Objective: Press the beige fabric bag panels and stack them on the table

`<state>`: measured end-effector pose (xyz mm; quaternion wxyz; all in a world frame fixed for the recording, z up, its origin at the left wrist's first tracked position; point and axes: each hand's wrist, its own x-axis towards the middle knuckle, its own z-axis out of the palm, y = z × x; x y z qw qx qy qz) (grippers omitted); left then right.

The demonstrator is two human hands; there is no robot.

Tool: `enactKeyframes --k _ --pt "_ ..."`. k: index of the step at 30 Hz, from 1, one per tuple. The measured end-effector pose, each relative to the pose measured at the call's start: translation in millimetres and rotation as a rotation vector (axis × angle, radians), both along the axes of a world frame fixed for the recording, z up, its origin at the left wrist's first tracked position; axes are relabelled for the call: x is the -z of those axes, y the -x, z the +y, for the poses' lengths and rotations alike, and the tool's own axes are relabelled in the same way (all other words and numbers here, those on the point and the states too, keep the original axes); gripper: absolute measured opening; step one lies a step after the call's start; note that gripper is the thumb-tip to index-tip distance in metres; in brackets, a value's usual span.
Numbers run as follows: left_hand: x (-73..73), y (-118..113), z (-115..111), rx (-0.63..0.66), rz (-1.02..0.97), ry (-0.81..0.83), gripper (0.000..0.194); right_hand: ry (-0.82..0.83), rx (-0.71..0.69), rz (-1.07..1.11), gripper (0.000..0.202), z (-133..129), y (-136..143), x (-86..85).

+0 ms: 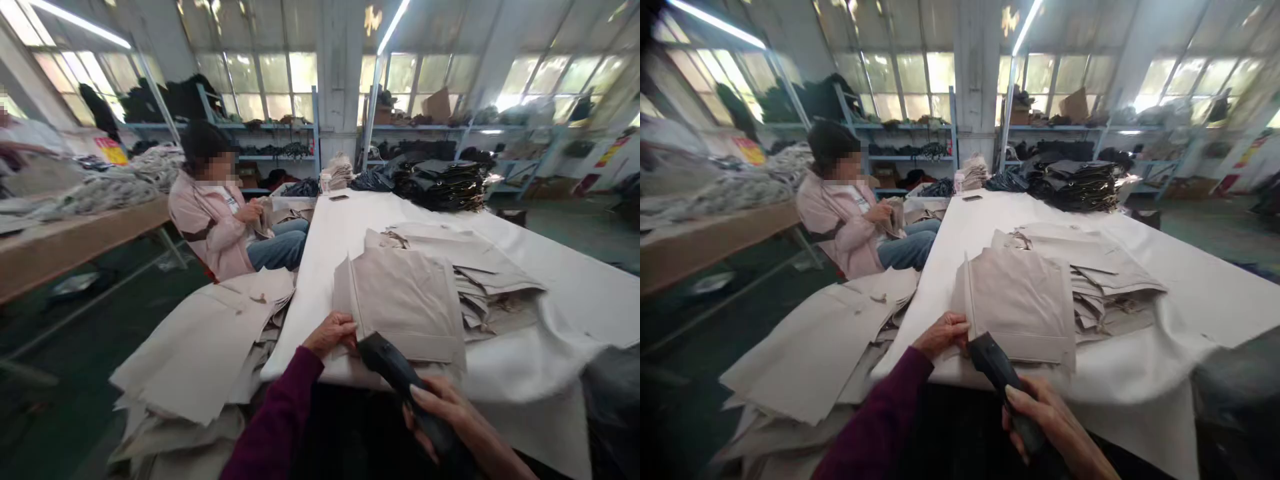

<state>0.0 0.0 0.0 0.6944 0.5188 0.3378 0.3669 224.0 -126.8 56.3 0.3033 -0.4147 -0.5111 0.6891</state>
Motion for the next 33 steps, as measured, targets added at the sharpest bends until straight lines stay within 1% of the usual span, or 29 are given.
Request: enactKeyframes --k 4,6,8,10,12,16,18,19,20,22,24,28,31,33 --pt "-3.5 -1.1 -4.8 0.009 0.026 0.002 0.03 -0.086 0.048 -0.069 0.045 16.8 7.9 -9.8" --pt "-5.0 -2.2 -6.5 0.004 0.043 -0.005 0.033 -0.098 0.092 -0.079 0.045 18.7 2.6 -16.6" --pt "-5.9 -3.6 -7.0 -0.004 0.057 -0.017 0.034 -0.092 0.151 -0.066 0.044 12.6 -10.9 -22.8" --pt "-5.8 -5.9 -5.7 -0.005 0.067 -0.031 0.033 -0.09 0.228 -0.064 0.042 -3.2 -30.4 -25.8" --pt "-4.4 -9.3 -3.4 -0.025 0.12 -0.047 0.031 -0.072 0.337 -0.091 0.04 -26.9 -51.3 -24.1" --pt "1.8 -19.4 -0.5 -0.111 0.284 -0.079 0.03 0.055 0.531 -0.143 0.044 -76.3 -83.7 -9.9" --pt "5.4 -23.6 -0.2 -0.116 0.298 -0.076 0.029 0.109 0.635 -0.142 0.044 -90.5 -93.1 -2.3" --pt "7.0 -25.0 -0.1 -0.117 0.301 -0.076 0.029 0.118 0.668 -0.141 0.044 -93.6 -96.3 0.4" --pt "8.5 -25.9 0.0 -0.123 0.312 -0.081 0.028 0.114 0.676 -0.139 0.044 -94.1 -98.8 2.3" --pt "10.9 -26.4 0.4 -0.136 0.343 -0.098 0.027 0.088 0.622 -0.131 0.045 -88.4 -102.3 3.9" --pt "12.8 -26.3 0.9 -0.137 0.367 -0.112 0.027 0.053 0.56 -0.124 0.046 -76.5 -104.4 4.2" --pt "14.8 -27.9 1.6 -0.129 0.372 -0.087 0.031 0.009 0.512 -0.077 0.044 -46.9 -106.8 8.3" --pt "13.8 -30.4 1.1 -0.136 0.38 -0.052 0.031 -0.017 0.533 -0.038 0.043 -31.1 -109.8 12.9" --pt "12.1 -31.8 0.6 -0.147 0.392 -0.036 0.031 -0.034 0.576 -0.036 0.041 -28.1 -113.7 12.8"
